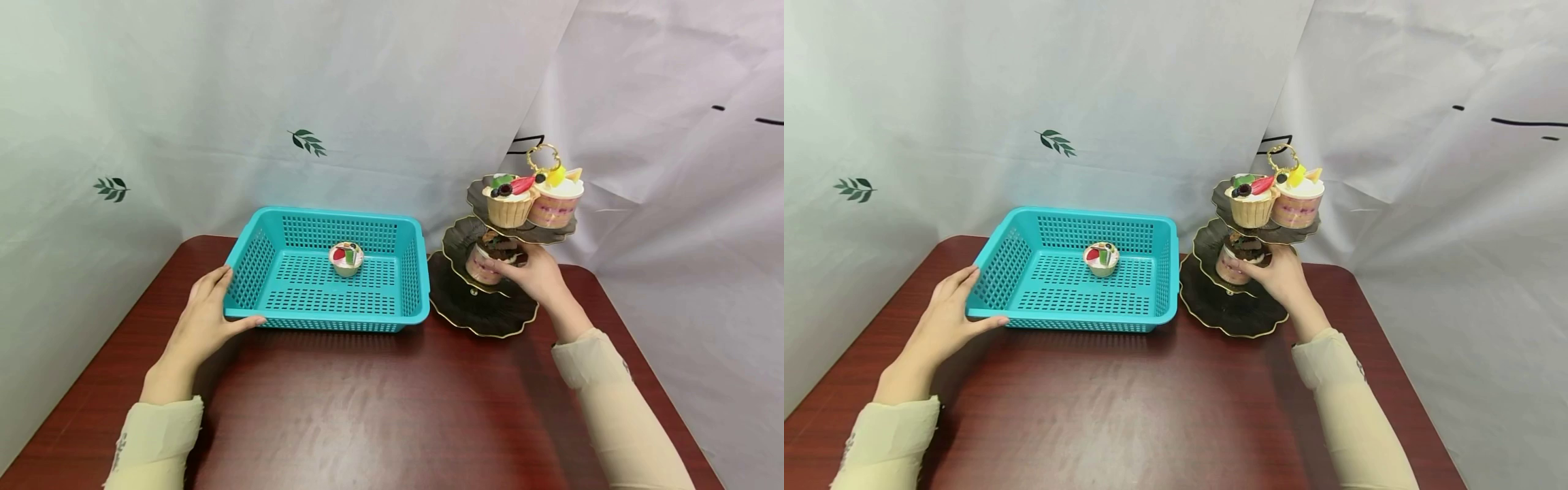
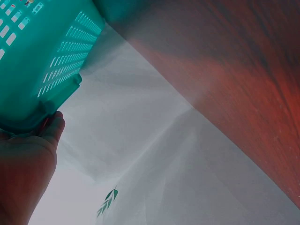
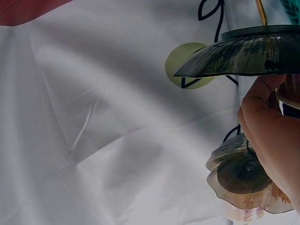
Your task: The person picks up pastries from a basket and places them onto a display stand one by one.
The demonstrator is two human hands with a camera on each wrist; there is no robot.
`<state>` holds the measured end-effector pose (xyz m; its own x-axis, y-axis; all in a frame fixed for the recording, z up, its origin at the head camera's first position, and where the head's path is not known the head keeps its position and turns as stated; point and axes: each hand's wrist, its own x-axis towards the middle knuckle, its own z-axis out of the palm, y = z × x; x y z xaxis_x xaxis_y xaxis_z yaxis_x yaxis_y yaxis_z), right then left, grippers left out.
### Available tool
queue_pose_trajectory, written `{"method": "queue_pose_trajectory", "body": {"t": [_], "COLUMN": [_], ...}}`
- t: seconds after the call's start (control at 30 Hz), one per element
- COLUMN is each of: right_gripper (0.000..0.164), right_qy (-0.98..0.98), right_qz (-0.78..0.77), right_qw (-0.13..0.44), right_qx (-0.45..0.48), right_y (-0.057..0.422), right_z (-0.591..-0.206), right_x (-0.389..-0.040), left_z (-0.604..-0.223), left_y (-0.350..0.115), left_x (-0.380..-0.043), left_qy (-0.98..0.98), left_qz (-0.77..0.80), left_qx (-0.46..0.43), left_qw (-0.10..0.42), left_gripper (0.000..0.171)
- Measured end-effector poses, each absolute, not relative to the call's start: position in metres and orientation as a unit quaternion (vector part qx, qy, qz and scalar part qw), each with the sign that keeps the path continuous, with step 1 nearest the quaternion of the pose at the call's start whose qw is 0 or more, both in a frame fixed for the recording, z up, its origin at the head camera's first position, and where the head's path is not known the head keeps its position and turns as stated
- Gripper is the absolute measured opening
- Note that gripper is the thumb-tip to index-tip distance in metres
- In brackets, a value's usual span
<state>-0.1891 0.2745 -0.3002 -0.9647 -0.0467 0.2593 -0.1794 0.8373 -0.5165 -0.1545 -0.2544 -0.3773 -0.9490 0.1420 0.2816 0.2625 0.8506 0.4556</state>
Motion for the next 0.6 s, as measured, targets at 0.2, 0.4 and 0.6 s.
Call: {"method": "queue_pose_trajectory", "body": {"t": [0.2,0.4,0.6], "right_gripper": [0.049,0.047,0.048], "right_qy": [-0.949,-0.95,-0.946], "right_qz": [0.286,0.287,0.304], "right_qw": [0.12,0.114,0.11], "right_qx": [0.053,0.046,0.041], "right_y": [0.2755,0.2764,0.278], "right_z": [-0.3016,-0.3016,-0.2985], "right_x": [-0.1866,-0.1849,-0.1822], "left_z": [-0.3767,-0.3769,-0.3767], "left_y": [-0.2543,-0.2544,-0.2537], "left_x": [-0.1547,-0.155,-0.1544], "left_qy": [-0.956,-0.956,-0.956], "left_qz": [-0.248,-0.248,-0.248], "left_qx": [-0.102,-0.101,-0.099], "left_qw": [0.118,0.119,0.118], "left_gripper": [0.109,0.11,0.111]}}
